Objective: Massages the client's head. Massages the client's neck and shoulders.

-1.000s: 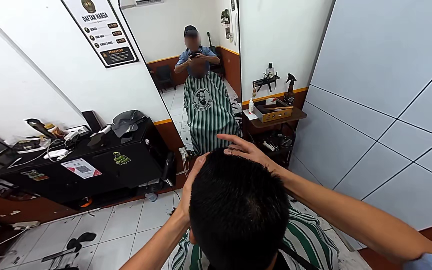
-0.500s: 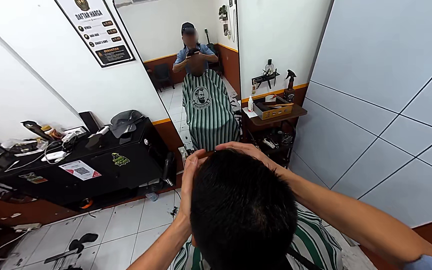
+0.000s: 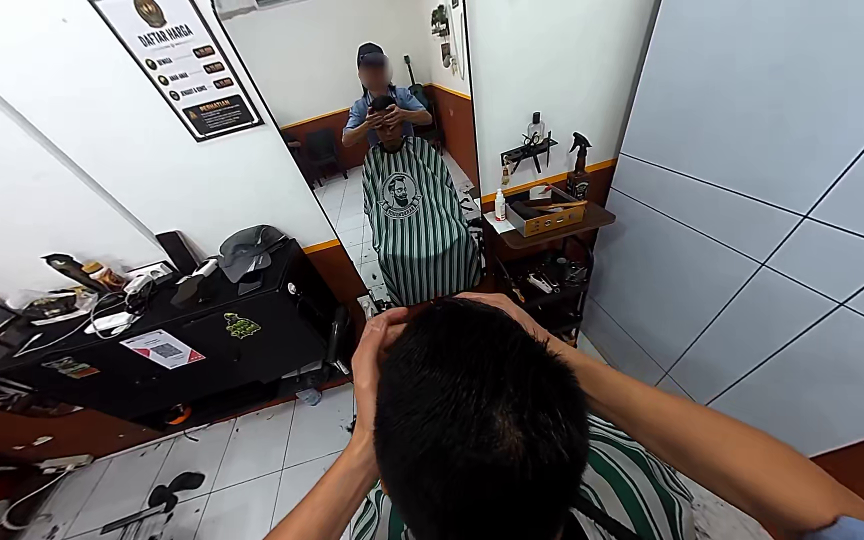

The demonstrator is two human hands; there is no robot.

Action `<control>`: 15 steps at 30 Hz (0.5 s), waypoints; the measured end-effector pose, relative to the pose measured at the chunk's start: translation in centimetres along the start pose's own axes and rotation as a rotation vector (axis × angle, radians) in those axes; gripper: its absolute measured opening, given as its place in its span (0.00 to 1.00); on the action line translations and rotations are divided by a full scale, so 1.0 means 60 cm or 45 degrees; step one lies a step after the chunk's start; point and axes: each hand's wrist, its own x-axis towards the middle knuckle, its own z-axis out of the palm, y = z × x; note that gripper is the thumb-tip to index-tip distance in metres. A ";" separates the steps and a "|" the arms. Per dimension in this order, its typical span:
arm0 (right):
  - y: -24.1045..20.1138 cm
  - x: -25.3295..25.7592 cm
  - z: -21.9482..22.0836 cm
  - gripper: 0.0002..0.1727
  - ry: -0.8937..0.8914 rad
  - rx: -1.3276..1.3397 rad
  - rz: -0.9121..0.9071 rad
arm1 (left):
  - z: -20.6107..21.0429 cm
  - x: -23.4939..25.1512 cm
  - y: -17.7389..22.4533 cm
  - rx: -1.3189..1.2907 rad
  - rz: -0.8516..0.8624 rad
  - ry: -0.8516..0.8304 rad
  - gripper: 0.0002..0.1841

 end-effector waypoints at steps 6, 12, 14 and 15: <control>0.026 0.002 0.001 0.18 0.009 -0.053 -0.042 | 0.007 0.003 0.009 -0.029 -0.053 0.009 0.25; 0.043 0.005 -0.001 0.20 0.031 0.124 0.017 | 0.022 0.004 0.022 -0.141 -0.152 0.079 0.26; 0.037 -0.001 0.003 0.17 0.083 0.001 -0.028 | 0.016 0.003 0.018 -0.116 -0.113 0.054 0.27; 0.031 0.002 0.003 0.17 0.107 0.027 0.007 | 0.018 0.003 0.021 -0.059 -0.136 0.079 0.26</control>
